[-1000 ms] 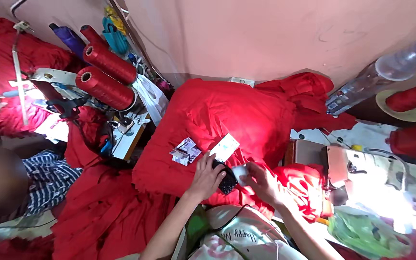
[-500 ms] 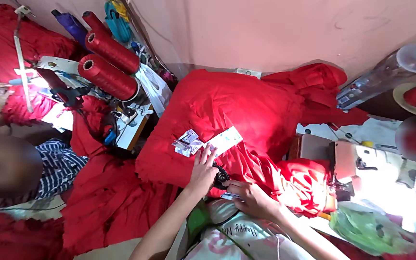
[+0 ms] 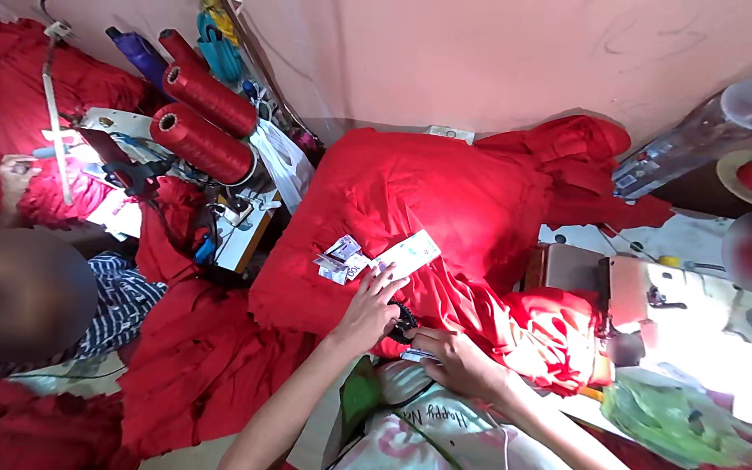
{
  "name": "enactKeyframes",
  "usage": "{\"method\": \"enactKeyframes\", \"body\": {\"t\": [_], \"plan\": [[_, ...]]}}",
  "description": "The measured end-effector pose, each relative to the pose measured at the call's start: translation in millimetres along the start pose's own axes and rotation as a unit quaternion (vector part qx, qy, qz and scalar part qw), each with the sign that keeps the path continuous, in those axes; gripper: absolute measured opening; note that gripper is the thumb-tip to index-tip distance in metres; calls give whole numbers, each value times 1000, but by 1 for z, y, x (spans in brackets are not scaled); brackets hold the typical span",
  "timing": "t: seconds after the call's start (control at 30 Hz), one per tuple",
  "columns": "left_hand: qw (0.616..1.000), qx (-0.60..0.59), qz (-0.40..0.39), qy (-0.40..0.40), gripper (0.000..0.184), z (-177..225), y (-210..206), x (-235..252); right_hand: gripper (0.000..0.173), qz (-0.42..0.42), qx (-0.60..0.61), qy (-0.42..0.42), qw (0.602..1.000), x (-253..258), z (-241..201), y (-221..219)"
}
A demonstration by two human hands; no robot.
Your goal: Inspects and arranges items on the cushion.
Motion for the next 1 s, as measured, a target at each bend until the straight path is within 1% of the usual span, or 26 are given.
{"method": "enactKeyframes", "body": {"t": [0.07,0.13,0.17,0.2,0.27,0.3,0.37,0.4,0.43,0.5,0.57,0.67,0.73,0.77,0.8,0.83,0.87,0.9,0.93,0.97,1.0], "plan": [[992,-55,107,-25,8,-5,17,-15,17,1,-3,-6,1000,0,1,0],[969,-135,204,-25,11,-22,29,-34,16,-4,1,-8,1000,1,2,0],[954,-163,250,-9,14,-36,34,-47,16,-12,8,-11,1000,1,2,0],[939,-184,288,22,18,-52,37,-61,16,-19,14,-14,1000,2,2,0],[908,-223,338,104,25,-90,35,-90,15,-31,12,-17,999,3,1,-1],[891,-245,351,150,26,-108,30,-101,15,-34,5,-13,999,3,0,-1],[858,-290,346,246,25,-139,19,-113,16,-38,-13,3,999,4,-5,-2],[847,-301,334,283,25,-151,12,-114,16,-42,-19,9,999,6,-7,-3],[845,-300,317,310,27,-161,6,-112,16,-50,-21,8,998,7,-8,-5],[850,-281,285,343,28,-174,-2,-103,17,-62,-29,4,998,9,-9,-7],[854,-232,274,377,27,-177,-5,-97,17,-67,-44,1,997,9,-10,-7],[846,-141,330,395,31,-175,-5,-101,18,-67,-48,-7,997,8,-10,-4],[831,-108,384,388,42,-167,-7,-108,19,-63,-48,-17,997,5,-11,-2],[826,-92,410,375,46,-157,-4,-111,20,-61,-48,-21,997,4,-11,-1],[829,-81,431,345,45,-142,2,-110,21,-60,-45,-26,997,3,-11,-1],[845,-84,438,296,40,-121,9,-106,21,-56,-43,-25,997,2,-11,-1],[871,-100,423,228,31,-97,14,-97,21,-48,-45,-22,998,1,-11,-1],[906,-127,373,151,23,-71,16,-83,20,-47,-44,-20,998,1,-11,-2],[941,-157,290,71,18,-45,13,-65,20,-48,-44,-18,998,1,-12,-3],[966,-182,183,0,16,-21,7,-46,19,-47,-51,-12,998,2,-13,-3],[980,-187,61,-35,19,-2,-2,-29,19,-48,-57,-9,997,3,-15,-3]]}}
Point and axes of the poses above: each hand's wrist, its own x-axis towards the middle knuckle, its own y-axis out of the back of the hand, z = x × y, the point moved 9 cm from there along x, towards the middle knuckle, and after that the axes turned 14 degrees about -z, right-handed, at the moved point
